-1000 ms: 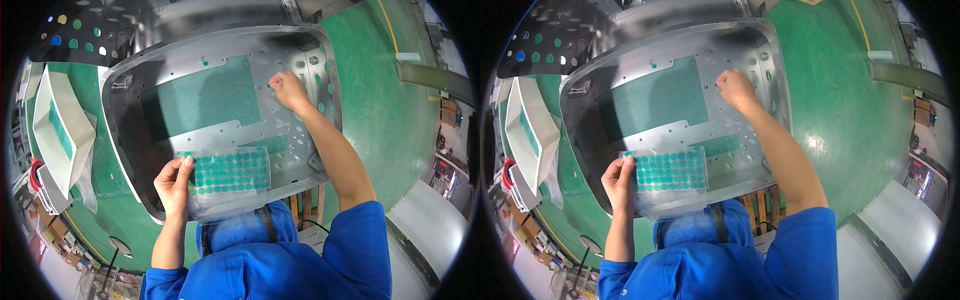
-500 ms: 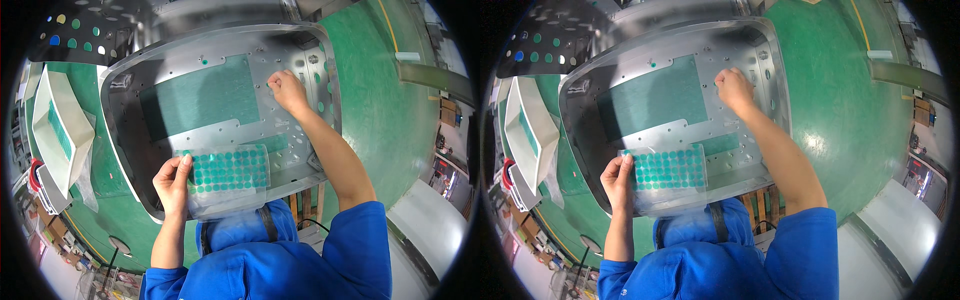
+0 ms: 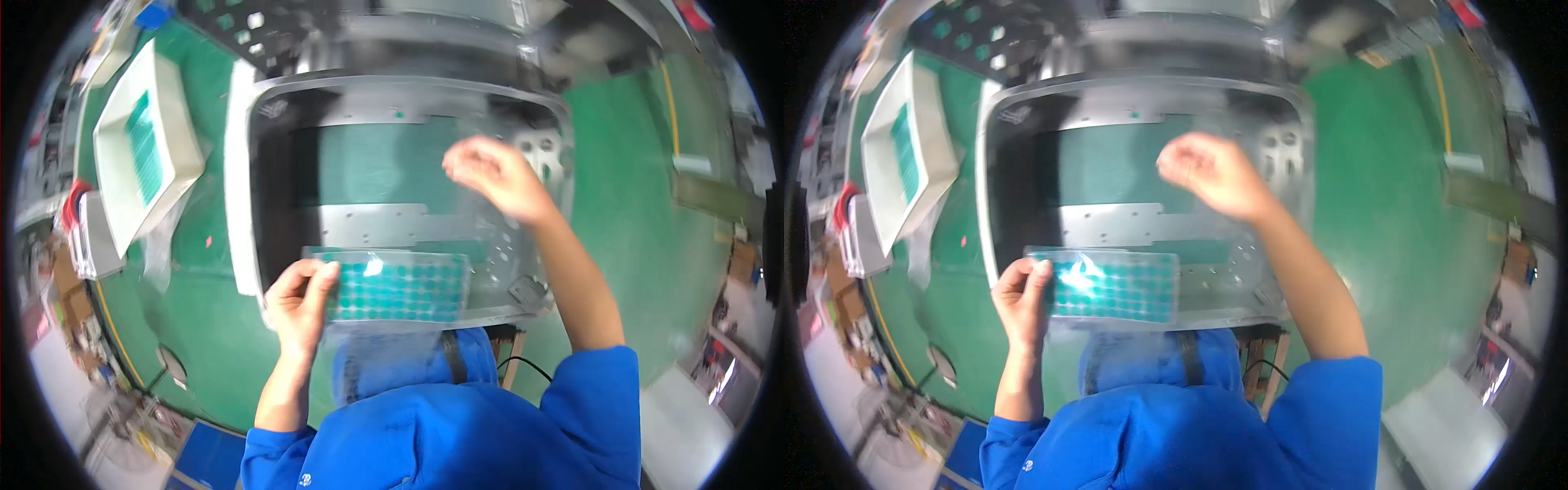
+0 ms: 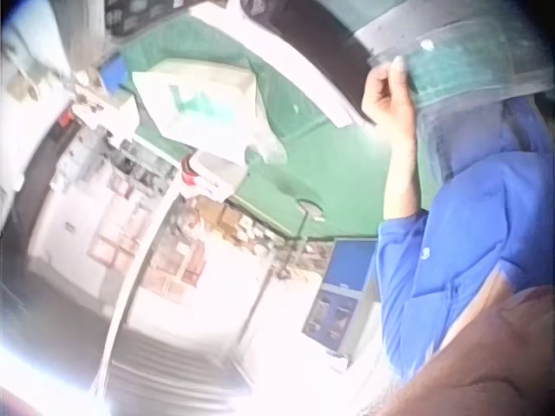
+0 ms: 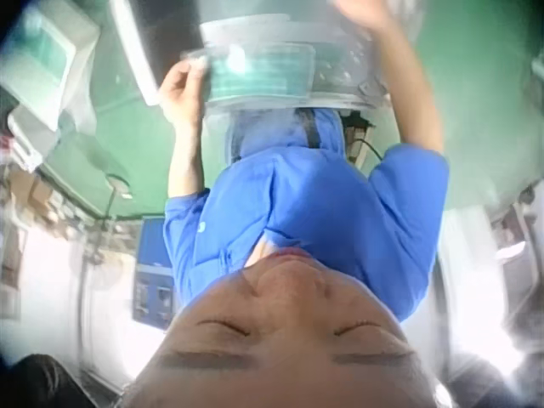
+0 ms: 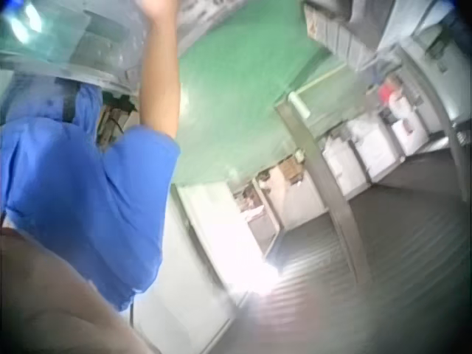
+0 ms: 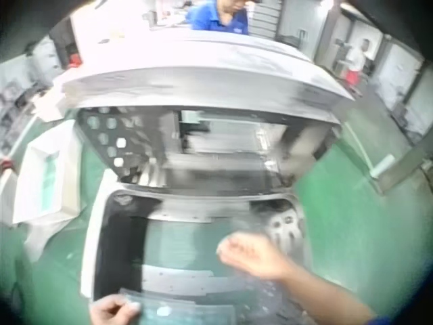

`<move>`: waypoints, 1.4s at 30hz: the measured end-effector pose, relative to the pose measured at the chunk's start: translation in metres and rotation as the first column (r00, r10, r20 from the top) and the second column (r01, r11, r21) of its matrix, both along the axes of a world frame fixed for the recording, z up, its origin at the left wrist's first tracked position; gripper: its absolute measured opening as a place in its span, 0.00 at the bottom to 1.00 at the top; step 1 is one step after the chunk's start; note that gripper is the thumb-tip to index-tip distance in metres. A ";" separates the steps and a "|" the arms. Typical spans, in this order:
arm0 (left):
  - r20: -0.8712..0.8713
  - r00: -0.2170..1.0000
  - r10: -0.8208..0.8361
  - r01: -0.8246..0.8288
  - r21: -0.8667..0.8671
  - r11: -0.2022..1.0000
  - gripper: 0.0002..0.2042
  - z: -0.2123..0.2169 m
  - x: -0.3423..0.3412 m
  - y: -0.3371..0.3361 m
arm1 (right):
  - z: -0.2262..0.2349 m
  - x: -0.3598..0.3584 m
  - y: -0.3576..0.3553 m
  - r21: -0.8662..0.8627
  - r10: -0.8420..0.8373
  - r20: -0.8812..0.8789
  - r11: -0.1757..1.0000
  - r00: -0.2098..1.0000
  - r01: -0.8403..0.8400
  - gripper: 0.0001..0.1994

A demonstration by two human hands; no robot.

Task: Applying small green adhesive pads to the inside of a metal chassis.

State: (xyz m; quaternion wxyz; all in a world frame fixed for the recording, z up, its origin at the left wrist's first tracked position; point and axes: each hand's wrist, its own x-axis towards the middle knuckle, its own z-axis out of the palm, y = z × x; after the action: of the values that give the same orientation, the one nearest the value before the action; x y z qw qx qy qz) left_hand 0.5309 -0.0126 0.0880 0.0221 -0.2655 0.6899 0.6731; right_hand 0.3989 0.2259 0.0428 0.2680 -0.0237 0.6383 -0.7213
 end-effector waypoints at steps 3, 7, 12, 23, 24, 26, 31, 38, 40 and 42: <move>-0.098 0.993 -0.065 0.058 -0.068 0.996 0.04 0.020 0.013 0.003 | 0.072 0.042 -0.039 0.277 0.457 -0.316 0.882 0.832 -0.380 0.10; -0.257 0.959 -0.116 0.080 -0.145 0.986 0.02 0.038 0.042 0.000 | 0.092 0.071 -0.057 0.244 0.559 -0.067 0.812 0.826 -0.530 0.08; -0.349 0.912 -0.214 0.089 -0.341 0.936 0.02 0.057 0.081 -0.009 | 0.108 0.106 -0.076 0.169 0.518 -0.181 0.854 0.836 -0.493 0.06; -0.262 0.935 -0.239 0.144 -0.336 0.931 0.02 0.042 0.143 -0.013 | 0.091 0.174 -0.102 0.038 0.419 0.077 0.905 0.905 -0.423 0.04; -0.252 0.936 -0.247 0.156 -0.334 0.930 0.02 0.039 0.146 -0.013 | 0.089 0.178 -0.102 0.073 0.419 0.070 0.903 0.905 -0.424 0.03; -0.236 0.936 -0.262 0.180 -0.320 0.930 0.02 0.034 0.149 -0.011 | 0.083 0.184 -0.099 0.117 0.402 0.012 0.909 0.916 -0.400 0.04; -0.210 0.936 -0.282 0.212 -0.302 0.929 0.03 0.026 0.146 -0.006 | 0.078 0.188 -0.095 0.101 0.313 0.019 0.944 0.950 -0.313 0.03; -0.146 0.964 -0.220 0.184 -0.229 0.956 0.02 0.011 0.127 0.004 | 0.058 0.180 -0.088 0.393 0.386 -0.638 0.908 0.667 -0.149 0.05; -0.134 0.975 -0.175 0.149 -0.188 0.971 0.01 0.000 0.119 0.007 | 0.055 0.165 -0.084 0.358 0.369 -0.510 0.912 0.777 -0.199 0.03; -0.153 0.981 -0.119 0.089 -0.187 0.978 0.01 -0.009 0.117 0.007 | 0.031 0.138 -0.087 0.121 0.097 -0.190 0.990 0.977 -0.075 0.01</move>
State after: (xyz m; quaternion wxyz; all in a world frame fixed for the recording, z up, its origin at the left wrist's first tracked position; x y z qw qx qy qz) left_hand 0.6477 -0.0056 0.0786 -0.0231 -0.1738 0.7601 0.6257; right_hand 0.5372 0.1394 0.0740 0.2360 -0.1068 0.6997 -0.6659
